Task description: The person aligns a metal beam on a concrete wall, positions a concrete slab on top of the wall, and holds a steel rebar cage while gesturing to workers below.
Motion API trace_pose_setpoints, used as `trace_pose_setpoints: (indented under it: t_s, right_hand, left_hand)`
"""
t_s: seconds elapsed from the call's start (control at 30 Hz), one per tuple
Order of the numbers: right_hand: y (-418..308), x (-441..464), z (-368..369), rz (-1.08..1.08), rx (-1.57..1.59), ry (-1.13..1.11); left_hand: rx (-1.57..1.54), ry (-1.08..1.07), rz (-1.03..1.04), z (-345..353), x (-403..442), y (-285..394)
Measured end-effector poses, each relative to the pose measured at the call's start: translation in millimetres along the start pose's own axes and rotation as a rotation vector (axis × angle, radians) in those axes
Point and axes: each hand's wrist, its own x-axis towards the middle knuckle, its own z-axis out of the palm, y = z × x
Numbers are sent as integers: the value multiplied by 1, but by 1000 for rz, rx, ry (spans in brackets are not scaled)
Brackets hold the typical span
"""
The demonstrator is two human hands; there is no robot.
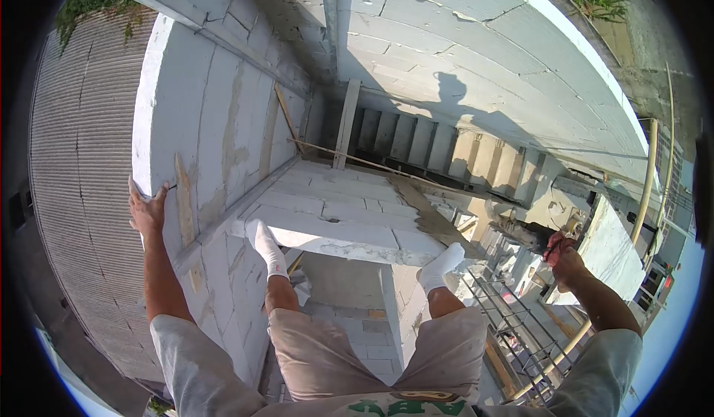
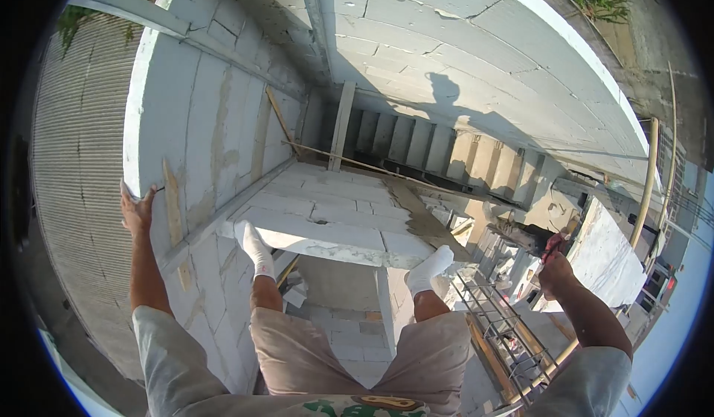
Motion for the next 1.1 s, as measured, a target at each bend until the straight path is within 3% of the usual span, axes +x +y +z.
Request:
trace_pose_setpoints:
  t_s: [0.07, 0.13, 0.2, 0.37, 0.47, 0.5, 0.6, 0.67, 0.73, 0.93, 1.1]
  right_hand:
    - [19, 38, 9, -66, -5, 272]
    - [27, 15, -42, -127, -5, 227]
    - [17, -41, -137, -153, -29, 75]
    - [-11, -99, -234, -167, -93, 263]
    - [-34, -130, -287, -212, -37, 380]
    - [-41, -129, -296, -218, -37, 402]
    - [-63, -154, -344, -235, -28, 470]
    - [-76, -165, -381, -263, -26, 505]
    - [-79, -167, -413, -286, -34, 530]
    - [-86, -182, -518, -322, -6, 685]
    - [-117, -170, -605, -358, -37, 660]
  left_hand:
    - [-55, 7, 8, -2, -3, -1]
    - [-112, 4, 12, -4, -4, -3]
    - [-155, 3, 3, -2, 0, -10]
    - [-209, 8, -14, 41, 16, -38]
    - [-243, -106, 2, 9, 13, -33]
    - [-301, -96, 58, -17, 7, -30]
    - [-675, -146, -24, 13, 24, -55]
    - [-529, -24, -159, 58, 34, -69]
    - [-509, -180, -294, 33, 41, -54]
    - [-485, -19, -139, 24, 44, -47]
    - [-494, -131, -191, 24, 48, -46]
